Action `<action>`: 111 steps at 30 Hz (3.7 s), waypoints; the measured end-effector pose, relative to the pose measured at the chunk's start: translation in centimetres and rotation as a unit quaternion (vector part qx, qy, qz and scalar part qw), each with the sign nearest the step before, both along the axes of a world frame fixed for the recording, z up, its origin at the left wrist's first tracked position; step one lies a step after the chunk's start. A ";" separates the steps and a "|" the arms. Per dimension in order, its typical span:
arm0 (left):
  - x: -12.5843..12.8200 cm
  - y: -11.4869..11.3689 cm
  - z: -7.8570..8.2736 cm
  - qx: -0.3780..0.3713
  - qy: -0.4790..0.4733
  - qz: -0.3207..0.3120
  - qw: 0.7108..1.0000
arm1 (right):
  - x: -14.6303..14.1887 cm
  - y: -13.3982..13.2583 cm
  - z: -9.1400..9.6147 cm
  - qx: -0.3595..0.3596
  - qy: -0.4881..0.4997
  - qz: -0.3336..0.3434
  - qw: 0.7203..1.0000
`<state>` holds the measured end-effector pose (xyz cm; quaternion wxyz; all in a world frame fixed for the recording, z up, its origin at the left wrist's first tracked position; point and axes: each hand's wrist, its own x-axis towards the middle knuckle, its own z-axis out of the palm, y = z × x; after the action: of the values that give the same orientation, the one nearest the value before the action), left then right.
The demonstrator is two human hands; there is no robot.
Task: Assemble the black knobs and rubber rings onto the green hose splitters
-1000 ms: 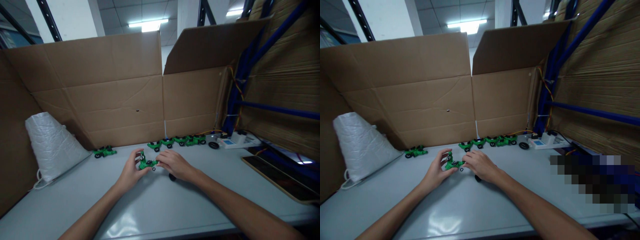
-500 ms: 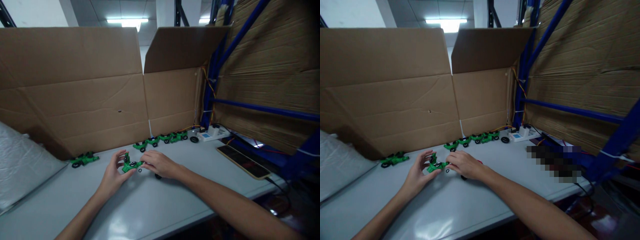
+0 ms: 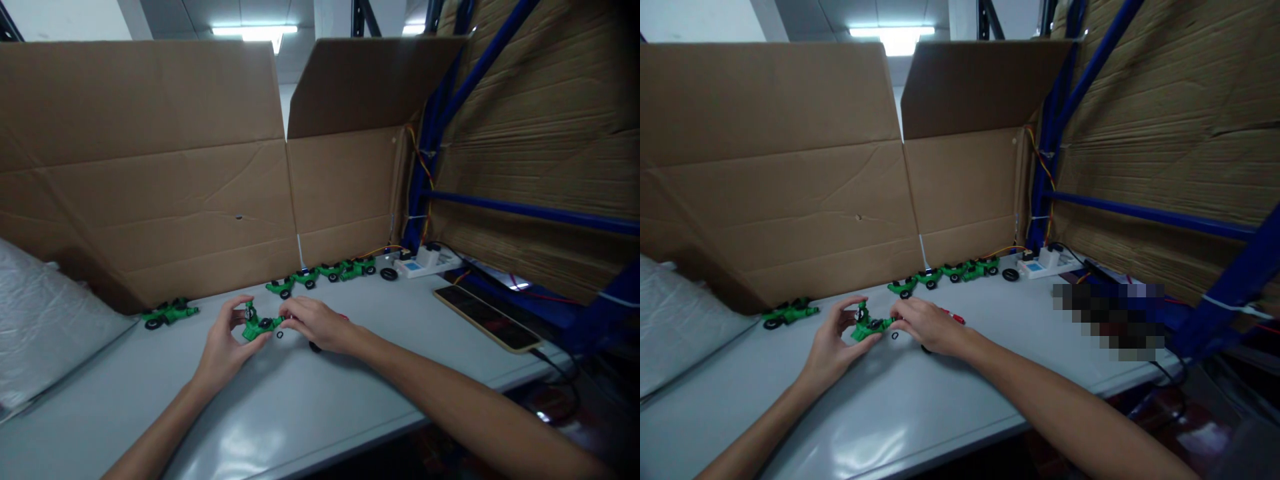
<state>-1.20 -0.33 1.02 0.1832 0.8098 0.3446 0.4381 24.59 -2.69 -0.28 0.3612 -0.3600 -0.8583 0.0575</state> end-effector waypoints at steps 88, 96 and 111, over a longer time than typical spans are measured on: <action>0.1 0.3 -0.7 -0.133 -0.112 -0.044 0.984 | -0.5 -1.8 -0.1 -0.053 0.029 -0.006 0.998; -0.2 1.4 -1.7 -0.231 -0.144 -0.090 0.958 | -0.7 -1.8 -0.3 -0.046 0.027 -0.003 0.999; -0.3 1.6 -2.7 -0.238 -0.159 -0.111 0.952 | -0.7 -2.1 -0.3 -0.015 0.030 -0.003 0.999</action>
<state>-1.49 1.30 -1.66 0.4703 0.6956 0.3136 0.4433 23.89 -4.76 -0.56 0.3810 -0.3658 -0.8453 0.0803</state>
